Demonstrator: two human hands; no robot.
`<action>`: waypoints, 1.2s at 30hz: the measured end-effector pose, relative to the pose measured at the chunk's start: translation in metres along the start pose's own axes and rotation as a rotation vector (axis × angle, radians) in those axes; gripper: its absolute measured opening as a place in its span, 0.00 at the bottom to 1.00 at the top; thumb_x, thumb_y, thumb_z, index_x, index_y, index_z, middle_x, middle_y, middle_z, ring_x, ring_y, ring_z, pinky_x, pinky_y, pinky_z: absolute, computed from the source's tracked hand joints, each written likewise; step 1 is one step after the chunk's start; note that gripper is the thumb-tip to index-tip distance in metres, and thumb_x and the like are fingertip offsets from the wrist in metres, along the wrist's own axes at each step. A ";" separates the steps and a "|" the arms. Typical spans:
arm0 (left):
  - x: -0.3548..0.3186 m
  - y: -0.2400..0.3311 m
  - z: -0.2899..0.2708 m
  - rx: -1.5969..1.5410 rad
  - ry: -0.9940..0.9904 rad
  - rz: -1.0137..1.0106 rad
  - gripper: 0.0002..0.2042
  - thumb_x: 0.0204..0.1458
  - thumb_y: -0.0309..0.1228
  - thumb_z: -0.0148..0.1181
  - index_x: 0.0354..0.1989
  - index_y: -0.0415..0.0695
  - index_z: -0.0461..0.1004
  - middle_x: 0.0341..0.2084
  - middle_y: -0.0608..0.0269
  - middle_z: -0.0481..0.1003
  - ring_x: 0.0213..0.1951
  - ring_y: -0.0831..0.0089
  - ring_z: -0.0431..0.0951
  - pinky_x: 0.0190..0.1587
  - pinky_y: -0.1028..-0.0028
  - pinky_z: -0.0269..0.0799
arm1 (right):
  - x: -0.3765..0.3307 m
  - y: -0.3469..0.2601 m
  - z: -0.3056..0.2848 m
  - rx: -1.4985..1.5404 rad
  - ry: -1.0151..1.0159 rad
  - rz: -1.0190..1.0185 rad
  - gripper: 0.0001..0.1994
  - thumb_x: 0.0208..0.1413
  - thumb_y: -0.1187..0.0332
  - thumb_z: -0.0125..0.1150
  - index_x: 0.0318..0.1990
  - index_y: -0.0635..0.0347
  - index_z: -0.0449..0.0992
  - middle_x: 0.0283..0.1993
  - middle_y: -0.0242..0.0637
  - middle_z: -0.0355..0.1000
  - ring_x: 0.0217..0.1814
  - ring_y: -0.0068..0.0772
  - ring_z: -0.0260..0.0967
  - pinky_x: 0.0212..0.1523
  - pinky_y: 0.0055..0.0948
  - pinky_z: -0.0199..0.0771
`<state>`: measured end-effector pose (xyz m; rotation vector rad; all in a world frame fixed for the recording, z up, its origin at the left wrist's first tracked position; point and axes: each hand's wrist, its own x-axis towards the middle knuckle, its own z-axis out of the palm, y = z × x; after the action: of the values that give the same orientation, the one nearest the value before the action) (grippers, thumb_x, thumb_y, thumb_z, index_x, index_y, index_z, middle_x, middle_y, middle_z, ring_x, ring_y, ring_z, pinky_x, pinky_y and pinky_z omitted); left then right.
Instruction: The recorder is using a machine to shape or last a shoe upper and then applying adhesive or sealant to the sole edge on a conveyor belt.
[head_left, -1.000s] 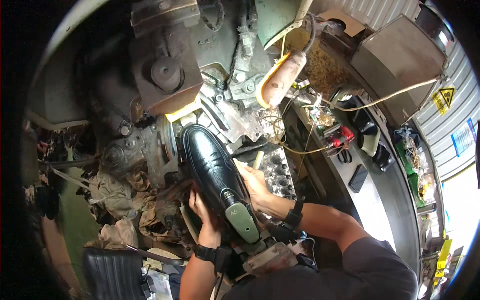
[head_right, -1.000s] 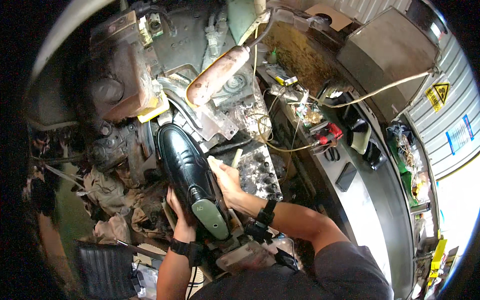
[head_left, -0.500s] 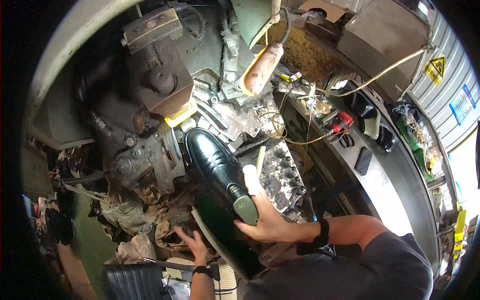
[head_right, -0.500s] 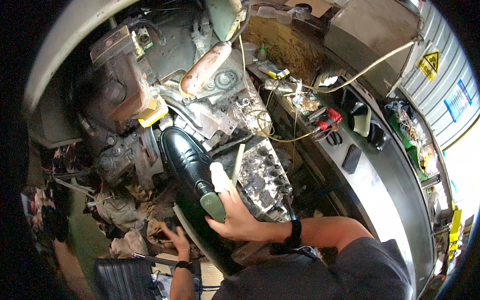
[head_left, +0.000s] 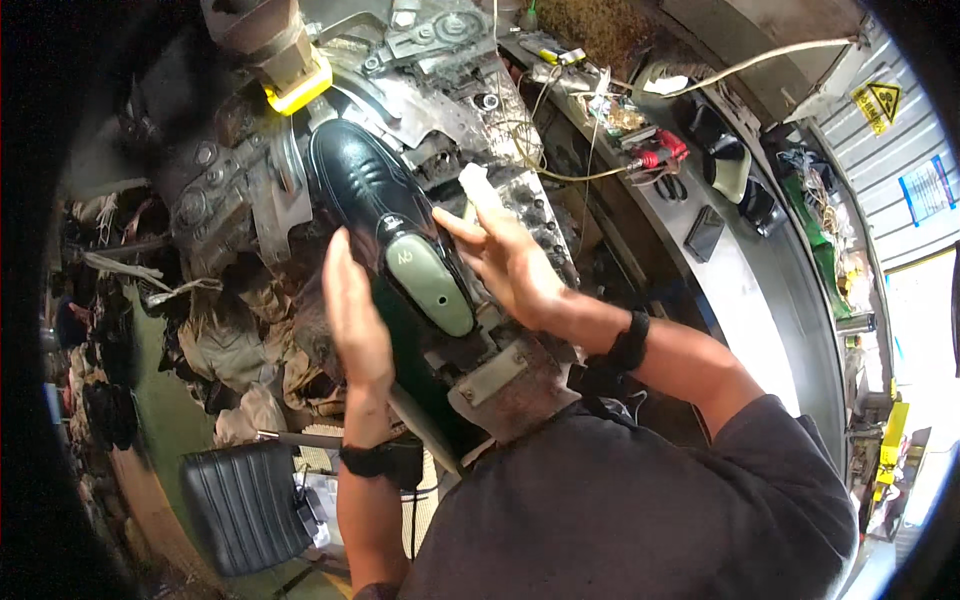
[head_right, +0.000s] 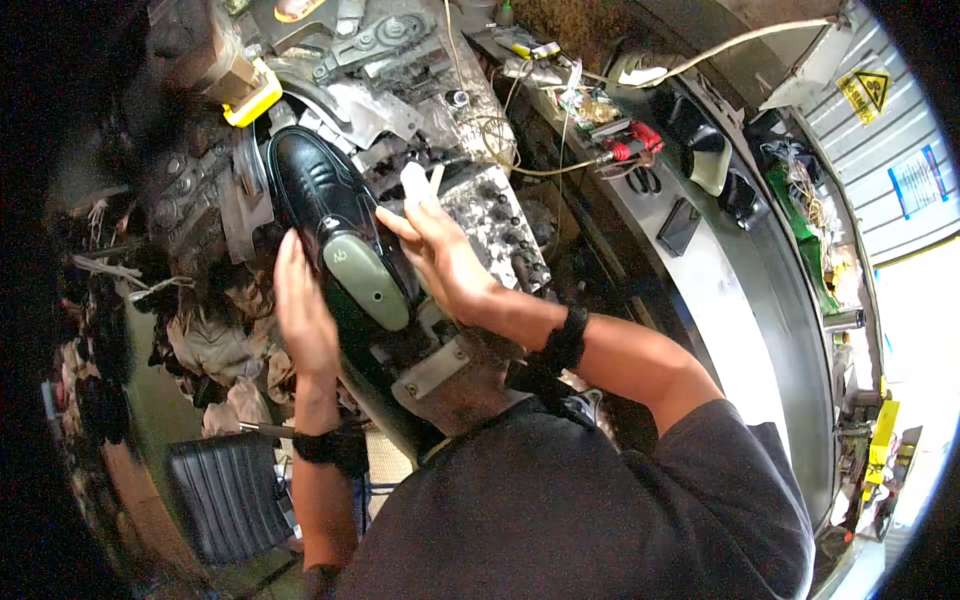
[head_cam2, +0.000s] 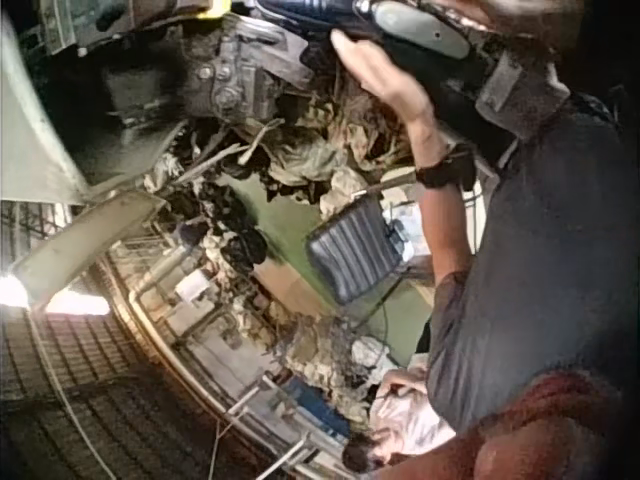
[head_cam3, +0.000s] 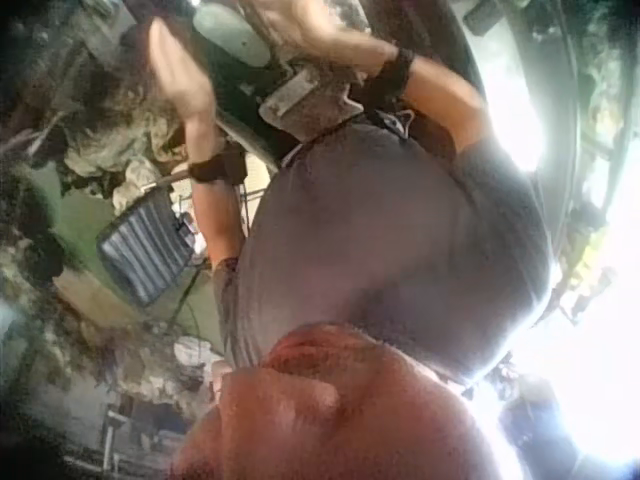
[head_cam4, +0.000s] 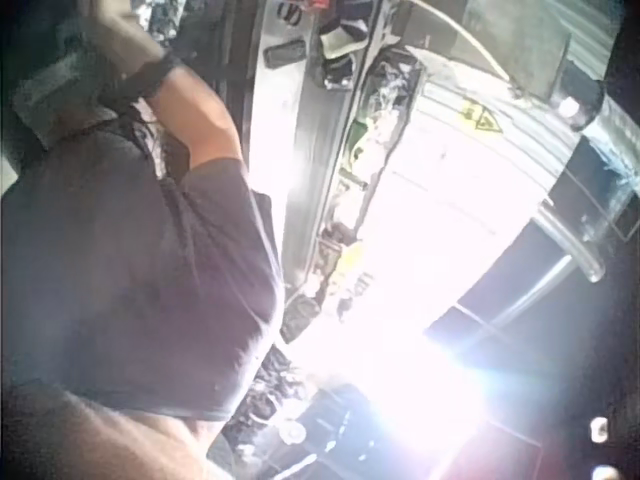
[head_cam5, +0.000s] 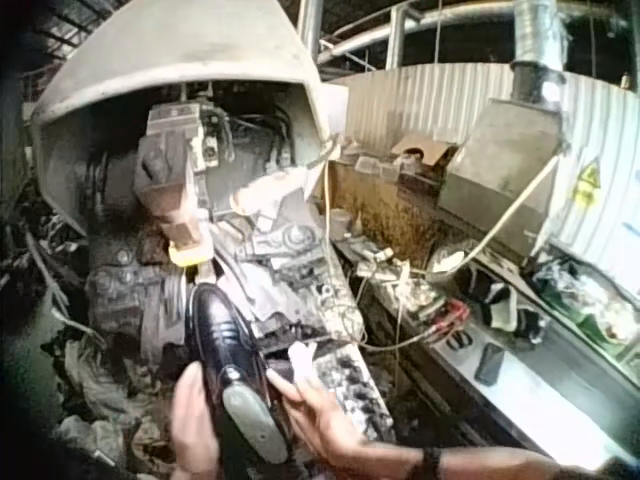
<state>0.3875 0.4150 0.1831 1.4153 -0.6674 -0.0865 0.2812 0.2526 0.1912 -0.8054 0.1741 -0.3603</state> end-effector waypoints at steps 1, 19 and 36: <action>-0.007 0.021 0.019 -0.195 -0.071 -0.260 0.28 0.66 0.34 0.42 0.70 0.34 0.47 0.66 0.47 0.57 0.65 0.62 0.60 0.70 0.68 0.47 | -0.006 -0.004 0.003 -0.029 0.053 -0.013 0.36 0.66 0.49 0.47 0.72 0.60 0.45 0.69 0.58 0.57 0.75 0.45 0.49 0.75 0.47 0.39; -0.024 0.039 0.069 0.255 0.142 -0.078 0.44 0.45 0.17 0.65 0.71 0.41 0.48 0.64 0.48 0.53 0.61 0.60 0.59 0.66 0.60 0.53 | -0.207 -0.085 -0.164 -0.510 0.732 -0.133 0.27 0.60 0.79 0.52 0.68 0.66 0.58 0.40 0.42 0.77 0.39 0.26 0.75 0.40 0.27 0.78; -0.083 -0.015 0.278 0.696 -0.632 0.345 0.10 0.54 0.19 0.58 0.44 0.37 0.78 0.39 0.50 0.80 0.44 0.65 0.78 0.49 0.68 0.72 | -0.267 -0.256 -0.588 -0.042 1.357 -0.355 0.42 0.58 0.76 0.57 0.74 0.48 0.38 0.46 0.48 0.76 0.40 0.41 0.78 0.42 0.37 0.81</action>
<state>0.1927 0.2043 0.1394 1.9257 -1.5652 -0.0251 -0.1981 -0.2046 -0.0193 -0.5095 1.3132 -1.2086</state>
